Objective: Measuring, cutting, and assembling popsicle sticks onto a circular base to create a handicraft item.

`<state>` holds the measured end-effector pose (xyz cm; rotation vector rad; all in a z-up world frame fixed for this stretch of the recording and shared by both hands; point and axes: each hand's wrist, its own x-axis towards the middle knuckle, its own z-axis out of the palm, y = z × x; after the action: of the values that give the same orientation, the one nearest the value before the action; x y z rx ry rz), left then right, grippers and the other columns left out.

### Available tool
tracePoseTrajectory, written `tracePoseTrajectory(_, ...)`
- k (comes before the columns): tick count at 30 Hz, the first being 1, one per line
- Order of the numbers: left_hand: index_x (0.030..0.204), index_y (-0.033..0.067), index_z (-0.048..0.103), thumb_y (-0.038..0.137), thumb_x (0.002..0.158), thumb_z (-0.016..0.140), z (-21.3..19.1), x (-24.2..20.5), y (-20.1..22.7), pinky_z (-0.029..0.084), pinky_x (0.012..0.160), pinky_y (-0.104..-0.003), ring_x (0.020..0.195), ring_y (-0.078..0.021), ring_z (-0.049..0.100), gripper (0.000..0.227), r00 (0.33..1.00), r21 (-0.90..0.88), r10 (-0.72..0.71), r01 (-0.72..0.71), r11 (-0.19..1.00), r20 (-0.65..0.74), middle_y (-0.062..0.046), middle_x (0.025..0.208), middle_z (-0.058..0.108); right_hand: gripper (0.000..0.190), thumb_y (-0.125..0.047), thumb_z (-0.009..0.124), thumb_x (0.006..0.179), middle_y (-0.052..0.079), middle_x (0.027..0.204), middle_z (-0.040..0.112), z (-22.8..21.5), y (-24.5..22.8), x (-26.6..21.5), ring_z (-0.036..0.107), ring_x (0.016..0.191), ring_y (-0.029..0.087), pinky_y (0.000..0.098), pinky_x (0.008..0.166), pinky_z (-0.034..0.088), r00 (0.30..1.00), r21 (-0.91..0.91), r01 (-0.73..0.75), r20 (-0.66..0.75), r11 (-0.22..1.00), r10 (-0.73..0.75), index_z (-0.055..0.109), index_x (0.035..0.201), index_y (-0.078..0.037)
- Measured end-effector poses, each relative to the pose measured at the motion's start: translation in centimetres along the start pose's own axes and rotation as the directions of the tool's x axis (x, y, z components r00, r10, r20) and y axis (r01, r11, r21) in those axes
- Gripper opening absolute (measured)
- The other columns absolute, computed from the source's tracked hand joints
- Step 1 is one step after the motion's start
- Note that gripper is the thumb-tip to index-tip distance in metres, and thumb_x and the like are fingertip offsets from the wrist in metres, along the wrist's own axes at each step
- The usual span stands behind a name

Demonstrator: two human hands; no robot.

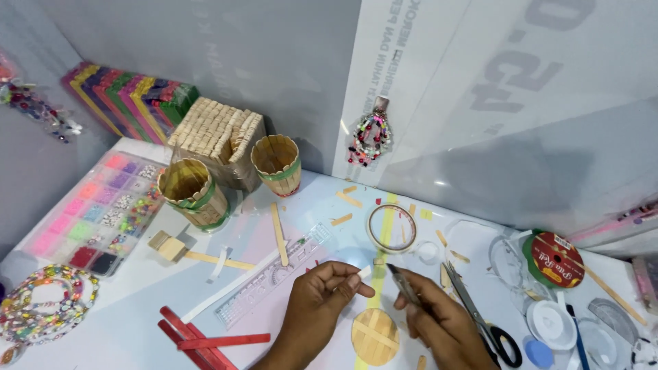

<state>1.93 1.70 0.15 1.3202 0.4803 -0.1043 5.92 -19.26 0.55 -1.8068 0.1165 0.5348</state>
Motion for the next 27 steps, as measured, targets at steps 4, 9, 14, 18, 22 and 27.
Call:
tracePoseTrajectory(4, 0.104, 0.0115, 0.072, 0.026, 0.094, 0.067, 0.3, -0.5, 0.0, 0.053, 0.095, -0.031, 0.088, -0.0129, 0.077, 0.019, 1.0, 0.009, 0.021, -0.021, 1.0, 0.012, -0.008, 0.091, 0.091, 0.047, -0.012, 0.058, 0.097, 0.012, 0.077, 0.065, 1.8, 0.5, 0.3, 0.054, 0.057, 0.021, 0.0336, 0.054, 0.05, 0.973, 0.081, 0.205, 0.09, 0.975, -0.212, 0.066, 0.141, -0.001)
tracePoseTrajectory(9, 0.114, 0.0092, 0.07, 0.031, 0.093, 0.065, 0.0, -0.4, -0.3, 0.056, 0.093, -0.035, 0.091, -0.0168, 0.082, 0.031, 0.996, -0.056, 0.082, -0.083, 0.995, -0.018, -0.009, 0.091, 0.091, 0.051, -0.013, 0.059, 0.095, 0.014, 0.093, 0.074, 3.9, -2.5, -0.3, 0.065, 0.064, 0.024, 0.0353, 0.054, 0.052, 0.994, 0.15, 0.091, 0.052, 0.985, -0.099, 0.068, 0.145, -0.008)
tracePoseTrajectory(14, 0.09, 0.0086, 0.077, 0.016, 0.087, 0.074, 0.5, -0.7, -0.3, 0.061, 0.086, -0.03, 0.087, -0.0166, 0.081, 0.009, 0.982, -0.041, 0.1, -0.108, 0.993, -0.161, -0.008, 0.086, 0.089, 0.022, -0.013, 0.064, 0.095, 0.009, 0.079, 0.066, 4.4, -2.5, 0.8, 0.064, 0.057, 0.018, 0.0291, 0.046, 0.054, 0.918, 0.031, 0.394, 0.033, 0.918, -0.395, 0.077, 0.108, 0.0)
tracePoseTrajectory(18, 0.082, 0.0113, 0.082, 0.022, 0.083, 0.081, 0.4, 0.2, -1.3, 0.051, 0.073, -0.028, 0.074, -0.0124, 0.062, 0.01, 0.949, 0.077, 0.215, -0.202, 0.976, -0.231, 0.002, 0.073, 0.075, 0.022, -0.02, 0.066, 0.094, 0.009, 0.07, 0.067, 4.9, -3.7, 1.3, 0.065, 0.058, 0.017, 0.0304, 0.05, 0.054, 0.945, -0.003, 0.325, 0.052, 0.946, -0.324, 0.079, 0.099, -0.004)
tracePoseTrajectory(22, 0.086, 0.0085, 0.08, 0.019, 0.084, 0.081, 1.0, 1.8, -1.3, 0.051, 0.074, -0.028, 0.073, -0.0131, 0.063, 0.01, 0.96, -0.061, 0.061, -0.08, 0.995, -0.274, -0.001, 0.077, 0.072, 0.024, -0.015, 0.064, 0.095, 0.012, 0.07, 0.072, 5.5, -4.7, 2.5, 0.064, 0.06, 0.02, 0.033, 0.056, 0.052, 0.988, 0.046, 0.157, -0.006, 0.987, -0.157, 0.08, 0.106, -0.002)
tracePoseTrajectory(27, 0.094, 0.0056, 0.075, 0.016, 0.091, 0.072, 1.9, 4.2, -0.1, 0.056, 0.085, -0.029, 0.086, -0.0171, 0.072, 0.011, 0.952, -0.211, 0.039, -0.107, 0.972, -0.303, -0.009, 0.086, 0.078, 0.022, -0.013, 0.062, 0.096, 0.011, 0.089, 0.081, 5.4, -5.4, 4.7, 0.065, 0.056, 0.02, 0.0315, 0.051, 0.051, 0.959, 0.081, 0.277, -0.079, 0.957, -0.271, 0.075, 0.107, 0.001)
